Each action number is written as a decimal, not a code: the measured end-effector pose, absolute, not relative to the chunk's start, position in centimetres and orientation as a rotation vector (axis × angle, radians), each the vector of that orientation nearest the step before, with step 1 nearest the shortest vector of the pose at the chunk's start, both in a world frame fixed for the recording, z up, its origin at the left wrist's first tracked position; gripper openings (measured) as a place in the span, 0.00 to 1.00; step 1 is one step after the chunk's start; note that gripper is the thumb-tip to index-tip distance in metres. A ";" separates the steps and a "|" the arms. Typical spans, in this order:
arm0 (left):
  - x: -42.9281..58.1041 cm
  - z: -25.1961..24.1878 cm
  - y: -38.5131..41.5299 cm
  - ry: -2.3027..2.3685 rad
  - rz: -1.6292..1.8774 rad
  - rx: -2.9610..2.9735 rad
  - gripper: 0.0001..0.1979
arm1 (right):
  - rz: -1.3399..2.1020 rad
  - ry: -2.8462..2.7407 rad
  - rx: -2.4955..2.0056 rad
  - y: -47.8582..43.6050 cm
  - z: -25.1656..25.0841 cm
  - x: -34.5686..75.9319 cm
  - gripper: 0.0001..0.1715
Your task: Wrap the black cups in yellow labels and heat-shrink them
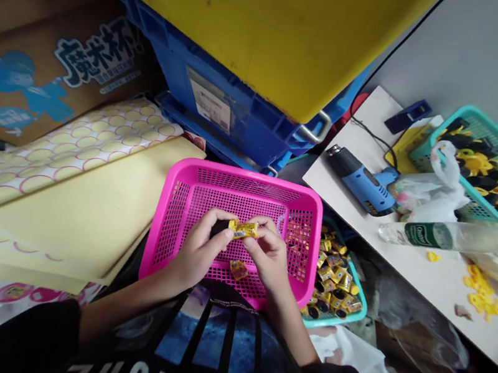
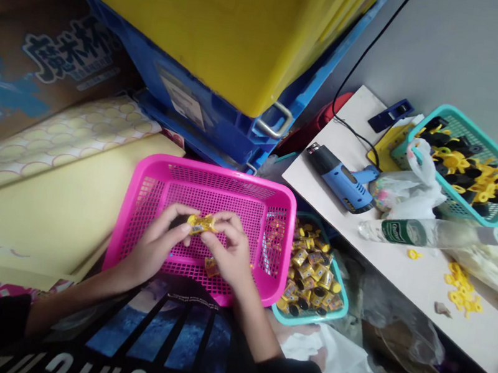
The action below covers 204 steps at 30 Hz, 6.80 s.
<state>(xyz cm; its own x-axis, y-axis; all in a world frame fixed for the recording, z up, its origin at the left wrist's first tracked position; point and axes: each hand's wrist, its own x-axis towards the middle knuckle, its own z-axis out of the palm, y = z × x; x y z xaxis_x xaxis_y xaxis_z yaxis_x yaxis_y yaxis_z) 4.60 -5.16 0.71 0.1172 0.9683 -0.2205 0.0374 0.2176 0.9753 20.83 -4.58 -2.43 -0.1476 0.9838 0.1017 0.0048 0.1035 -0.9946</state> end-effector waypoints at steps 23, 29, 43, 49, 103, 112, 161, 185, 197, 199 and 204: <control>5.1 0.7 -5.3 0.957 1.052 1.285 0.11 | 0.993 -1.437 -1.037 -5.6 -2.1 20.7 0.25; 5.3 0.5 -5.6 0.955 1.077 1.289 0.13 | 1.035 -1.353 -1.039 -5.7 -2.5 20.7 0.27; 5.7 0.4 -5.8 0.808 1.108 1.232 0.17 | 1.050 -1.447 -0.974 -5.1 -1.8 21.3 0.21; 6.4 -0.1 -5.6 0.794 1.172 1.181 0.09 | 0.973 -1.396 -0.963 -5.1 -2.4 20.9 0.25; 7.9 -0.9 -6.0 0.608 1.098 0.530 0.10 | 0.899 -1.578 -1.104 -4.9 -2.8 21.1 0.19; 7.8 -1.5 -6.2 0.604 1.080 0.487 0.10 | 0.748 -1.687 -1.169 -5.3 -3.7 21.3 0.20; 4.1 1.4 -4.4 0.716 0.777 0.875 0.20 | 1.163 -1.545 -0.869 -5.0 -1.0 23.2 0.25; 3.8 0.1 -4.2 0.692 0.654 0.702 0.17 | 1.255 -1.657 -1.012 -5.5 -0.8 23.1 0.28; 2.5 1.0 -4.2 0.672 0.678 0.909 0.12 | 1.252 -1.839 -0.904 -5.8 3.6 24.2 0.23; 2.4 0.9 -4.4 0.652 0.678 0.929 0.11 | 1.287 -1.846 -0.886 -6.0 3.8 24.1 0.22; 2.4 1.1 -5.1 0.668 0.622 0.889 0.08 | 1.322 -1.809 -0.863 -6.9 3.4 23.8 0.23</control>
<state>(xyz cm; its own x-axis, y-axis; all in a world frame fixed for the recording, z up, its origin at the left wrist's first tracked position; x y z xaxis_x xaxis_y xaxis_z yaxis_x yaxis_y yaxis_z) 2.45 -5.07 1.06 0.6373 0.7253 -0.2602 -0.2079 0.4870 0.8483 23.75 -6.92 3.40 -0.5135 0.8422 0.1641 0.0996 0.2484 -0.9635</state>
